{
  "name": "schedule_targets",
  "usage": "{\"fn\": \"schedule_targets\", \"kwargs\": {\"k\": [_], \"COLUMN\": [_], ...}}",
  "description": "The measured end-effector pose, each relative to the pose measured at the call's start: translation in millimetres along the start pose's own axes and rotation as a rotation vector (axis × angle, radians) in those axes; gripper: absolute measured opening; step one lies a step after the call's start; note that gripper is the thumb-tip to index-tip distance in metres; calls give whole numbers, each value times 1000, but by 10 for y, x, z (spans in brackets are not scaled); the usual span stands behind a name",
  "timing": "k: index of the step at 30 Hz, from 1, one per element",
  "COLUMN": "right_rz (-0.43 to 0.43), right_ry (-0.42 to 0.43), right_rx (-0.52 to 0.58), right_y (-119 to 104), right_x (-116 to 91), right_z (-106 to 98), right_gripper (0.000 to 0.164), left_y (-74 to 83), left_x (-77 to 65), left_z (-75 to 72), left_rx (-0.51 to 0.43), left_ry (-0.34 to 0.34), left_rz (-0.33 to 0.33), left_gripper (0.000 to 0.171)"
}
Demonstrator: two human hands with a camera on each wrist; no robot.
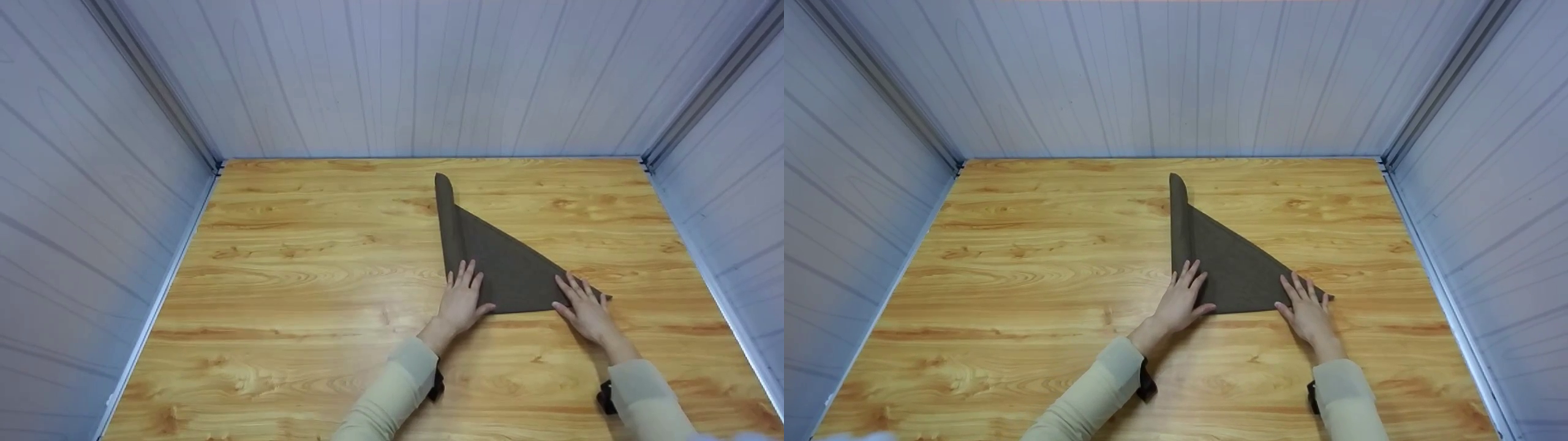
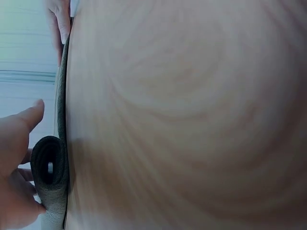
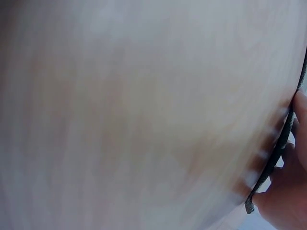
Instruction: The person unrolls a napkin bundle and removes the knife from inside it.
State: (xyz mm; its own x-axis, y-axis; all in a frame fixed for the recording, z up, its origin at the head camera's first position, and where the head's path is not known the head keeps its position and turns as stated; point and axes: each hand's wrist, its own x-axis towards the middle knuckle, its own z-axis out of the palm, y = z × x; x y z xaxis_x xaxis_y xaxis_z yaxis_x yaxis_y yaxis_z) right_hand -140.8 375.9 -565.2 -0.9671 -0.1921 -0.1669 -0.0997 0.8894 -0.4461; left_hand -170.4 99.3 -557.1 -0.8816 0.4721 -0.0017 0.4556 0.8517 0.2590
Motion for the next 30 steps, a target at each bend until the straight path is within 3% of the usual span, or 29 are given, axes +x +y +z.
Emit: {"fn": "schedule_targets", "kwargs": {"k": [11, 30], "right_rz": [-4, -3], "right_ry": [-3, 10], "right_rx": [5, 6], "right_y": [13, 12], "right_x": [-3, -2], "right_z": [5, 4], "right_gripper": [63, 63], "left_y": [-34, -92], "left_x": [-5, -50], "left_z": [9, -14], "left_rx": [57, 98], "left_ry": [-28, -8], "left_rz": [11, 17], "left_gripper": [69, 65]}}
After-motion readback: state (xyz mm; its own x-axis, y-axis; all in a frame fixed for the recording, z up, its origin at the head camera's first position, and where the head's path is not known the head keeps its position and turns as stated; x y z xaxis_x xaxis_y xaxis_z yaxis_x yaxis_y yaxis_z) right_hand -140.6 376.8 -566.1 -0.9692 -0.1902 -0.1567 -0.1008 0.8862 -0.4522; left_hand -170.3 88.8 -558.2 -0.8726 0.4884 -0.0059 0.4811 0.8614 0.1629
